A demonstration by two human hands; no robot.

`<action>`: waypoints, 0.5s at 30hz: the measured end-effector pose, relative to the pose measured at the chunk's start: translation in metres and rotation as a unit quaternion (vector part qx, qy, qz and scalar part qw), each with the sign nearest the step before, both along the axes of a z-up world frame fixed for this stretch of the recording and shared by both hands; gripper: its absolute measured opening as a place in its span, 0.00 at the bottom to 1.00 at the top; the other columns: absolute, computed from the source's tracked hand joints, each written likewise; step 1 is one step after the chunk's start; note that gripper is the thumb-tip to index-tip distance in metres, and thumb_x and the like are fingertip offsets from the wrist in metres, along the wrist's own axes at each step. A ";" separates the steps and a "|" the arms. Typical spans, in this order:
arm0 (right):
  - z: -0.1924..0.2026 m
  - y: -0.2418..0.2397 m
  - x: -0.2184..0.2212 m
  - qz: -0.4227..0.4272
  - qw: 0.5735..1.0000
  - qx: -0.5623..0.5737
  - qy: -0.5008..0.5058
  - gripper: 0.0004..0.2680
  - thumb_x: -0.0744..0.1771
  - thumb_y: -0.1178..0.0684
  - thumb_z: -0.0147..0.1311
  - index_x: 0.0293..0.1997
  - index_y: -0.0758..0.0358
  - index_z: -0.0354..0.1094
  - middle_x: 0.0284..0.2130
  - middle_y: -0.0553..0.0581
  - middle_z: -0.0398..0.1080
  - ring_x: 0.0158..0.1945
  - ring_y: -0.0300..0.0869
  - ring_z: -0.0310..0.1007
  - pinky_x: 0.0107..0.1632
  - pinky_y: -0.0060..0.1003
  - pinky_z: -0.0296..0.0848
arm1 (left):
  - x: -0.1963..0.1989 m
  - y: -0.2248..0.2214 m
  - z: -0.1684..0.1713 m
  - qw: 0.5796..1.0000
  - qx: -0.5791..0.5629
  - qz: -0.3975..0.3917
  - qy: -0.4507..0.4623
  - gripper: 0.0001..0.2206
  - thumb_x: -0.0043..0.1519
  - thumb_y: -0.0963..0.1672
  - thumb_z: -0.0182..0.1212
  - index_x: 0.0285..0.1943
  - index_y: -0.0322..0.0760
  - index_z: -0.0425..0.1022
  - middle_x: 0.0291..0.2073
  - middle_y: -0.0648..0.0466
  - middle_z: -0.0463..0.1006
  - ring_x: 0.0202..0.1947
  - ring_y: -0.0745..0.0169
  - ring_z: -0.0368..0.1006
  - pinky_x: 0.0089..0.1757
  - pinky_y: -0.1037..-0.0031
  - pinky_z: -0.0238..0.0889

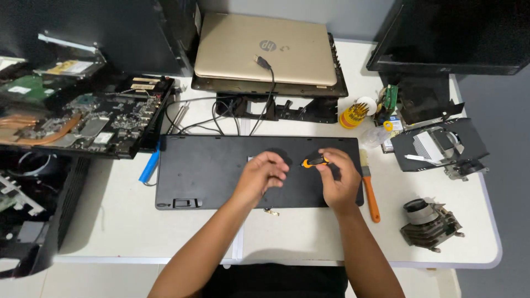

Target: Disassembling a laptop and removing screws from a keyboard using a screwdriver.

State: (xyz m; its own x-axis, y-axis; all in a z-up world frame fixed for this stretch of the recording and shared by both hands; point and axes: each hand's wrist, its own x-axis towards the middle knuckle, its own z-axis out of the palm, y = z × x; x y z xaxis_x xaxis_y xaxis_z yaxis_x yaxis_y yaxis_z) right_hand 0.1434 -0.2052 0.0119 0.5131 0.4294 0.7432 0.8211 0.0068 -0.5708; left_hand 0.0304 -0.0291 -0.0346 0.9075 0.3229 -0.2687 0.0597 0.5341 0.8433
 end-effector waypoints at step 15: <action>0.006 -0.003 -0.004 0.030 0.999 -0.011 -0.001 0.10 0.70 0.54 0.54 0.54 0.70 0.68 0.58 0.70 0.67 0.58 0.59 0.73 0.57 0.50 0.73 | 0.007 -0.011 0.055 0.708 0.701 -0.058 0.055 0.12 0.55 0.45 0.66 0.48 0.44 0.82 0.30 0.53 0.75 0.35 0.50 0.77 0.37 0.64 0.73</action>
State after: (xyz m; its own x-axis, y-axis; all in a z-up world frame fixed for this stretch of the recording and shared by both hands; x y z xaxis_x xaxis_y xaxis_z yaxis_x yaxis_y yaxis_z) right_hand 0.1389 -0.2082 0.0180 0.4843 0.4763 0.7339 0.8208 0.0431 -0.5696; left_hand 0.0379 -0.0396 0.0201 0.9480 0.2679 0.1719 0.1414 -0.8383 0.5266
